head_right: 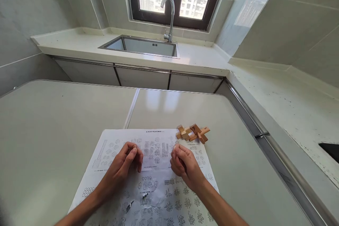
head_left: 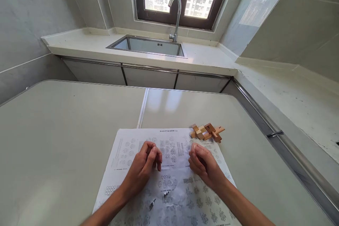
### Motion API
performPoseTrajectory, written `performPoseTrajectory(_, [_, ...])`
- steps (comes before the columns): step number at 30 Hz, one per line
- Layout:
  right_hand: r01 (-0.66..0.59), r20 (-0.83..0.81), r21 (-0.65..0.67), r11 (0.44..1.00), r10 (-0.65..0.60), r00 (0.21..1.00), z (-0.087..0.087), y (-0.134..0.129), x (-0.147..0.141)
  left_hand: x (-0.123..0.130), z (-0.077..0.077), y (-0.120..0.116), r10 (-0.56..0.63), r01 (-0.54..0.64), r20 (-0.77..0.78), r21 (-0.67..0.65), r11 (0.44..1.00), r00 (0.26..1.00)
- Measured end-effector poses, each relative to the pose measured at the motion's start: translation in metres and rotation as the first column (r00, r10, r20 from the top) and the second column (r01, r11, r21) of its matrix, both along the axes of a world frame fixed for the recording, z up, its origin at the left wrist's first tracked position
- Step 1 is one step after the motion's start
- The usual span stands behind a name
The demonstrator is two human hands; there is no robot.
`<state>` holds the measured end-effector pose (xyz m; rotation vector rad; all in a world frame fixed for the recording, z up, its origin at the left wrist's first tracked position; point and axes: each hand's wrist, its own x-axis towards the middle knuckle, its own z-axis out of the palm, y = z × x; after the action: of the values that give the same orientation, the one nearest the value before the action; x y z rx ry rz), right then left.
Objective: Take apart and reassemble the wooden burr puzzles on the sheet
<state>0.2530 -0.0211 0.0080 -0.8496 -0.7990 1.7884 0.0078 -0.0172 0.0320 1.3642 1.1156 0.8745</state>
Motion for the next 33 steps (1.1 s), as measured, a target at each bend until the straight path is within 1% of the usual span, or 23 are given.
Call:
performPoseTrajectory(9, [0.022,-0.082,-0.040,0.999,-0.025,0.996,-0.003,0.005,0.009,0.002,-0.002,-0.002,0.004,-0.004,-0.003,-0.002,1.000,1.000])
performPoseTrajectory(15, [0.081,-0.158,-0.063,0.995,-0.090,0.983,-0.004,0.013,0.018,0.002,-0.001,-0.001,0.011,-0.011,-0.027,0.002,1.000,1.000])
performPoseTrajectory(20, [0.116,-0.280,-0.136,0.984,-0.151,0.948,0.001,0.017,0.023,0.000,-0.003,0.001,-0.013,0.015,-0.065,0.043,0.999,0.998])
performPoseTrajectory(23, [0.128,-0.317,-0.164,0.978,-0.176,0.932,0.002,0.017,0.027,0.000,-0.002,0.001,-0.019,0.024,-0.099,0.050,0.998,0.995])
performPoseTrajectory(29, [0.137,-0.409,-0.191,0.972,-0.206,0.889,-0.002,0.021,0.039,0.003,0.008,-0.001,-0.012,0.018,-0.122,0.044,0.999,0.992])
performPoseTrajectory(33, [0.147,-0.468,-0.215,0.965,-0.234,0.852,-0.008,0.023,0.044,0.004,0.007,0.000,-0.019,0.024,-0.127,0.041,0.999,0.992])
